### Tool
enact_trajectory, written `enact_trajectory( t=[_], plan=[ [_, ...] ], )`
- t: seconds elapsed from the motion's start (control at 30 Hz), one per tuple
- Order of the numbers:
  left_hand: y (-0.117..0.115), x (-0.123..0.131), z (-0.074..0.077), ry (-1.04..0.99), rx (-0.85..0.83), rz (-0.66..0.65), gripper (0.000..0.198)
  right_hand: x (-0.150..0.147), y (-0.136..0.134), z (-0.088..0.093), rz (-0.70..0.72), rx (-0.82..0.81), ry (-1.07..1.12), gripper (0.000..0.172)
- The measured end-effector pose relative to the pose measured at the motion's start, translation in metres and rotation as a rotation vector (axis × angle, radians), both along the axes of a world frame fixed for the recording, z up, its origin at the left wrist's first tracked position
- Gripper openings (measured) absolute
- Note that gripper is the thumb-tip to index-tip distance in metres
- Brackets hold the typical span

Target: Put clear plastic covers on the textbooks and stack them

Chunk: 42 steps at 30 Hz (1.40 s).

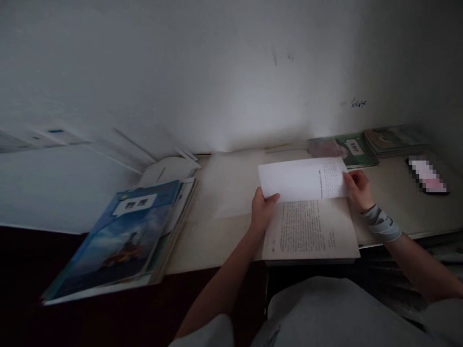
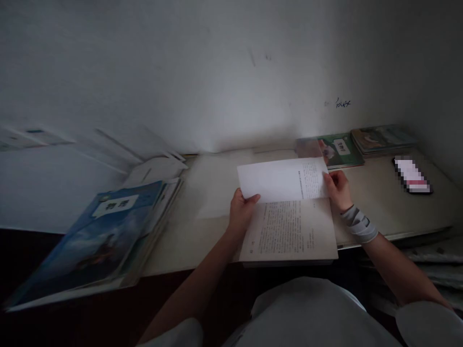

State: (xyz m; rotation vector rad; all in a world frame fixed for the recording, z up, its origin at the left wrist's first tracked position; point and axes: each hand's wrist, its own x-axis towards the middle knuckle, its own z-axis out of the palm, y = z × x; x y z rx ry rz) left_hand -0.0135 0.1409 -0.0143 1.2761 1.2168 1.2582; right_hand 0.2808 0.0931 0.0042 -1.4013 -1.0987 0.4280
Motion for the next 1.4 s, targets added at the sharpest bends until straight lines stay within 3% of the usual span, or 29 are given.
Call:
enact_trajectory(
  t=[0.23,0.4,0.47,0.63,0.7,0.83,0.93,1.0,1.03,1.1,1.17,1.27,1.4],
  plan=[
    [-0.004,-0.004,0.001,-0.164,0.06,-0.044,0.038,0.009,0.003,0.011,0.303,-0.133,0.185,0.05],
    [-0.004,-0.002,0.006,-0.224,0.089,0.031,0.046,0.004,0.016,0.01,0.43,-0.257,0.292,0.048],
    [-0.006,-0.002,0.007,-0.195,0.077,0.043,0.049,0.002,0.021,0.005,0.393,-0.251,0.28,0.046],
    [-0.017,-0.006,0.005,-0.092,0.075,0.018,0.055,-0.003,0.026,-0.002,0.092,-0.14,0.126,0.041],
    [-0.019,-0.013,0.009,-0.131,0.078,0.018,0.063,-0.003,0.023,0.0,0.15,-0.144,0.127,0.04],
    [-0.002,-0.041,0.04,-0.305,-0.097,-0.161,0.083,-0.004,0.017,0.009,0.451,-0.233,0.293,0.035],
    [0.029,-0.056,0.082,-0.291,-0.279,-0.313,0.101,-0.008,0.016,0.017,0.476,-0.26,0.313,0.041],
    [0.052,-0.051,0.109,-0.174,-0.403,-0.413,0.103,-0.012,0.017,0.023,0.5,-0.245,0.235,0.044],
    [0.063,-0.043,0.12,-0.1,-0.443,-0.442,0.093,-0.014,0.017,0.026,0.518,-0.222,0.18,0.045],
    [0.079,-0.018,0.137,0.024,-0.388,-0.461,0.055,-0.017,0.017,0.032,0.543,-0.158,0.074,0.045],
    [0.087,0.014,0.147,0.15,-0.316,-0.617,0.031,-0.018,0.016,0.037,0.534,-0.089,0.001,0.044],
    [0.083,0.061,0.154,0.256,-0.211,-0.868,0.02,-0.018,0.013,0.042,0.495,-0.006,-0.057,0.044],
    [0.065,0.098,0.163,0.296,-0.083,-0.916,0.01,-0.022,0.011,0.048,0.423,0.073,-0.115,0.042]
  ],
)
